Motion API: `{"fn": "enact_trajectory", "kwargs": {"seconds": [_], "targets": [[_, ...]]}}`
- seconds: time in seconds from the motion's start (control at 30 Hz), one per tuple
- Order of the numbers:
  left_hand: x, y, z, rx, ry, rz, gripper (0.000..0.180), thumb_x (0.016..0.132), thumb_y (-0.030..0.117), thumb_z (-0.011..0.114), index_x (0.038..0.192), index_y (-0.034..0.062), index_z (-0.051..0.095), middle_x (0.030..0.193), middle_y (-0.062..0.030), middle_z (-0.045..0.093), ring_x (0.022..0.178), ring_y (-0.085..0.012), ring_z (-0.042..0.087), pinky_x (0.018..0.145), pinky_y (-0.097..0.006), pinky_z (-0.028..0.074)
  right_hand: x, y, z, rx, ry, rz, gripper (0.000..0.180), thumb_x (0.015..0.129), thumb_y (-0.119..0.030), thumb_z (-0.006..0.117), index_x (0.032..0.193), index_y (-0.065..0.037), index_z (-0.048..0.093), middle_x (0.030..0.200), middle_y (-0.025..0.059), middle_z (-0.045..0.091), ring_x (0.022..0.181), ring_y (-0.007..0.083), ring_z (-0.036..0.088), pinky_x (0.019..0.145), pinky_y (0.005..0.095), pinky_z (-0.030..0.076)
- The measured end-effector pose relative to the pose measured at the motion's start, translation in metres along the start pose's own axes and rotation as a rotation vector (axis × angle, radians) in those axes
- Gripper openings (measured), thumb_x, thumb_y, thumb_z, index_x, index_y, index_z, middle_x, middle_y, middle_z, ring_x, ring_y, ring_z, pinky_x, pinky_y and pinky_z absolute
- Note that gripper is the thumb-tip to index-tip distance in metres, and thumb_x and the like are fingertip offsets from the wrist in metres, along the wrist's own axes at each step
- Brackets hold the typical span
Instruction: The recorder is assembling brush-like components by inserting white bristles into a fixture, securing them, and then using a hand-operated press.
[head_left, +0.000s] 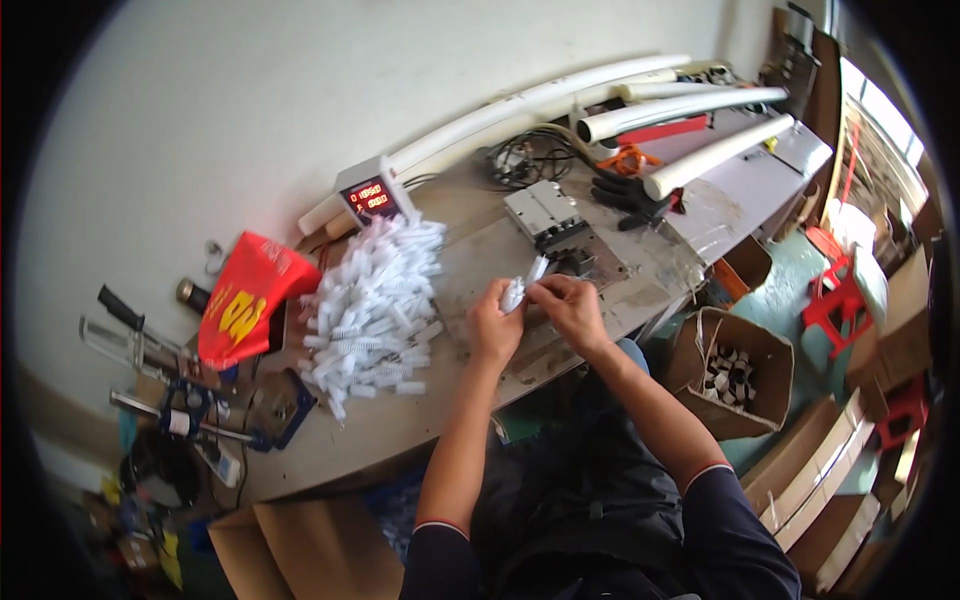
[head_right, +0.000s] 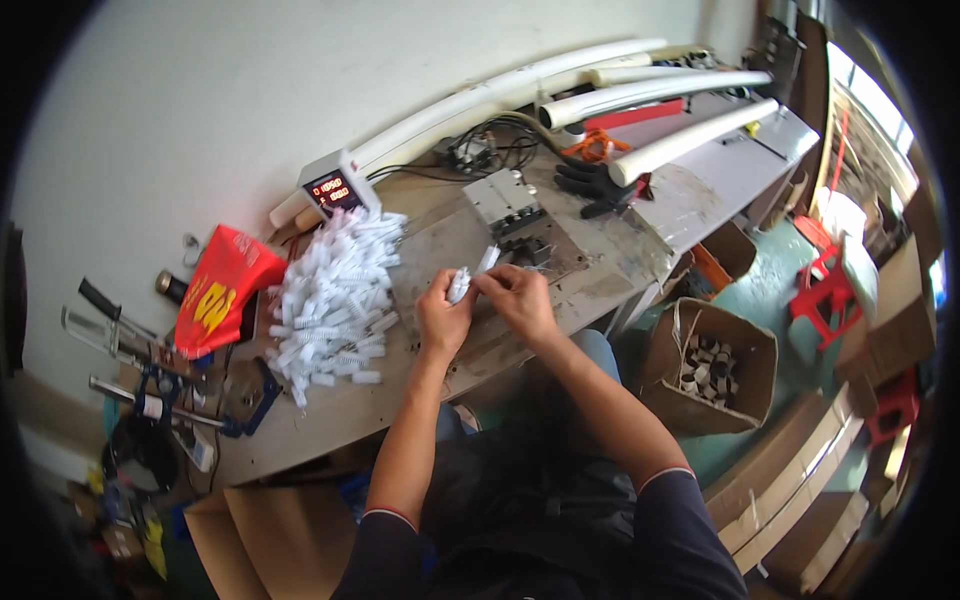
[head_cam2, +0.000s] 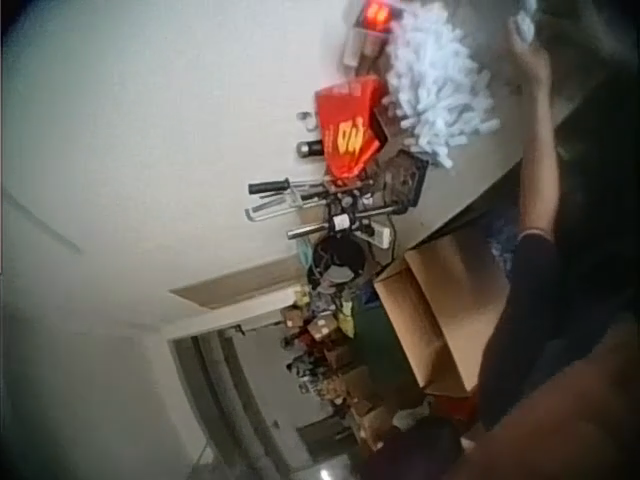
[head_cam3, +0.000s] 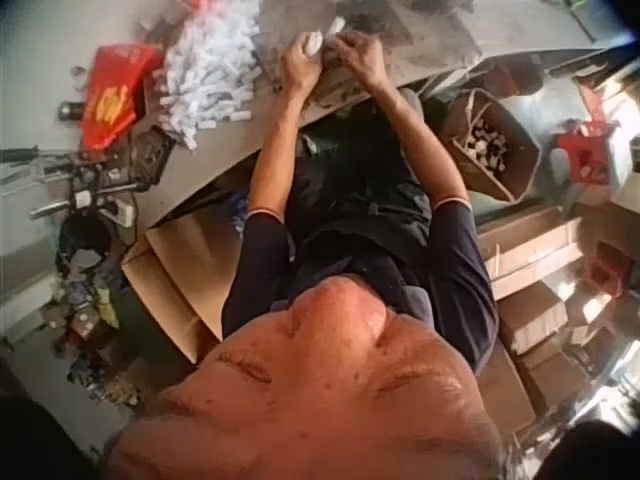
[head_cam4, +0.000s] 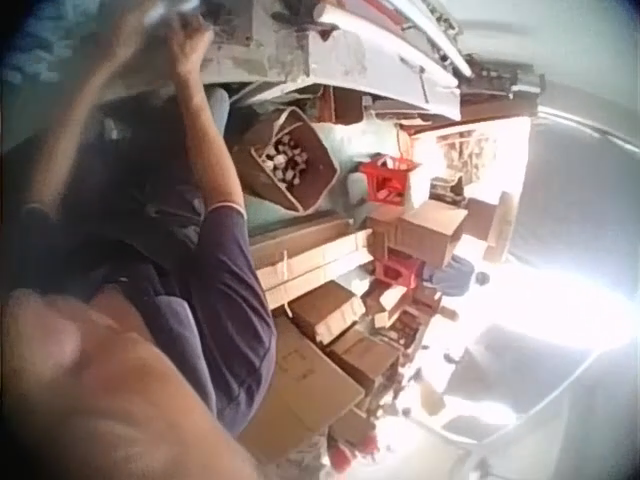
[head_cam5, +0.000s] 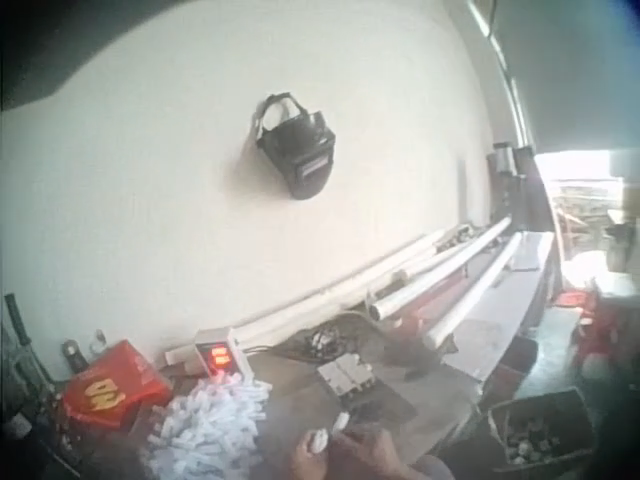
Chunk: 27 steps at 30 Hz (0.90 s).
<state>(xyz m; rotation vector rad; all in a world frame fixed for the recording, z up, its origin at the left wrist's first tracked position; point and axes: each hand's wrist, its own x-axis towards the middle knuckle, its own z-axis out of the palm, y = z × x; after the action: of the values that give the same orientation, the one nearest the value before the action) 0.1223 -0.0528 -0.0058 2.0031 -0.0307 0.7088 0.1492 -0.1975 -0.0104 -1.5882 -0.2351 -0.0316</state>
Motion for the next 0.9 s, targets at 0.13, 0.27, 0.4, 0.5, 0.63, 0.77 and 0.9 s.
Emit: {"fn": "enact_trajectory", "kwargs": {"seconds": [0.13,0.27,0.4,0.5,0.63,0.77,0.9], "targets": [[-0.002,0.000,0.005,-0.076,-0.013,-0.016,0.021,0.088,0.014,0.083,0.097,0.0021,0.067,0.077,-0.0060,0.070,0.069,-0.0110,0.058,0.065,-0.030,0.050,-0.008,-0.011,0.002,0.027,0.127,0.056,0.021,0.090,-0.016,0.077,0.095,0.004,0.074,0.075,0.0028,0.070,0.068,0.0070,0.058,0.062,0.0268,0.048],[-0.005,0.003,0.008,-0.075,-0.055,0.026,0.020,0.088,0.011,0.083,0.096,0.0026,0.067,0.078,-0.0047,0.070,0.069,-0.0109,0.058,0.065,-0.029,0.050,-0.009,-0.013,-0.006,0.052,0.189,0.149,0.020,0.086,-0.014,0.079,0.089,0.004,0.073,0.077,0.0059,0.072,0.070,0.0095,0.063,0.065,0.0274,0.052],[-0.005,-0.010,0.015,-0.057,-0.156,0.105,0.015,0.087,0.007,0.073,0.101,0.0063,0.068,0.088,-0.0203,0.070,0.083,-0.0417,0.069,0.071,-0.045,0.053,-0.011,-0.011,-0.009,-0.018,0.211,0.028,0.017,0.087,-0.015,0.076,0.093,0.000,0.073,0.080,0.0042,0.071,0.070,0.0113,0.064,0.060,0.0280,0.051],[-0.005,-0.017,0.003,-0.006,-0.125,0.134,0.012,0.090,0.010,0.075,0.099,0.0059,0.068,0.081,-0.0151,0.068,0.071,-0.0259,0.066,0.067,-0.039,0.052,-0.004,-0.001,0.004,-0.144,0.202,-0.045,0.016,0.082,-0.013,0.077,0.090,0.000,0.073,0.081,0.0097,0.071,0.075,0.0147,0.068,0.068,0.0328,0.056],[-0.006,0.002,0.000,-0.001,-0.182,0.149,0.013,0.092,0.012,0.076,0.098,0.0041,0.067,0.081,-0.0121,0.068,0.072,-0.0213,0.064,0.068,-0.037,0.052,-0.001,0.005,0.004,0.009,0.235,0.005,0.020,0.076,-0.013,0.079,0.086,0.001,0.070,0.079,0.0104,0.071,0.074,0.0183,0.068,0.066,0.0354,0.055],[-0.006,0.006,0.009,-0.104,-0.221,0.130,0.015,0.095,0.014,0.073,0.103,0.0020,0.068,0.089,-0.0105,0.070,0.079,-0.0202,0.064,0.073,-0.035,0.052,-0.010,-0.005,-0.019,-0.027,0.252,-0.033,0.019,0.078,-0.013,0.076,0.090,0.000,0.070,0.080,0.0116,0.072,0.076,0.0214,0.071,0.071,0.0359,0.056],[0.001,-0.004,0.005,-0.313,-0.089,-0.121,0.020,0.100,0.018,0.070,0.110,0.0018,0.067,0.096,-0.0036,0.068,0.074,-0.0110,0.055,0.065,-0.027,0.044,-0.020,-0.011,-0.034,-0.143,0.044,-0.117,0.018,0.080,-0.012,0.075,0.094,0.000,0.071,0.084,0.0125,0.074,0.080,0.0222,0.072,0.074,0.0360,0.056]]}}
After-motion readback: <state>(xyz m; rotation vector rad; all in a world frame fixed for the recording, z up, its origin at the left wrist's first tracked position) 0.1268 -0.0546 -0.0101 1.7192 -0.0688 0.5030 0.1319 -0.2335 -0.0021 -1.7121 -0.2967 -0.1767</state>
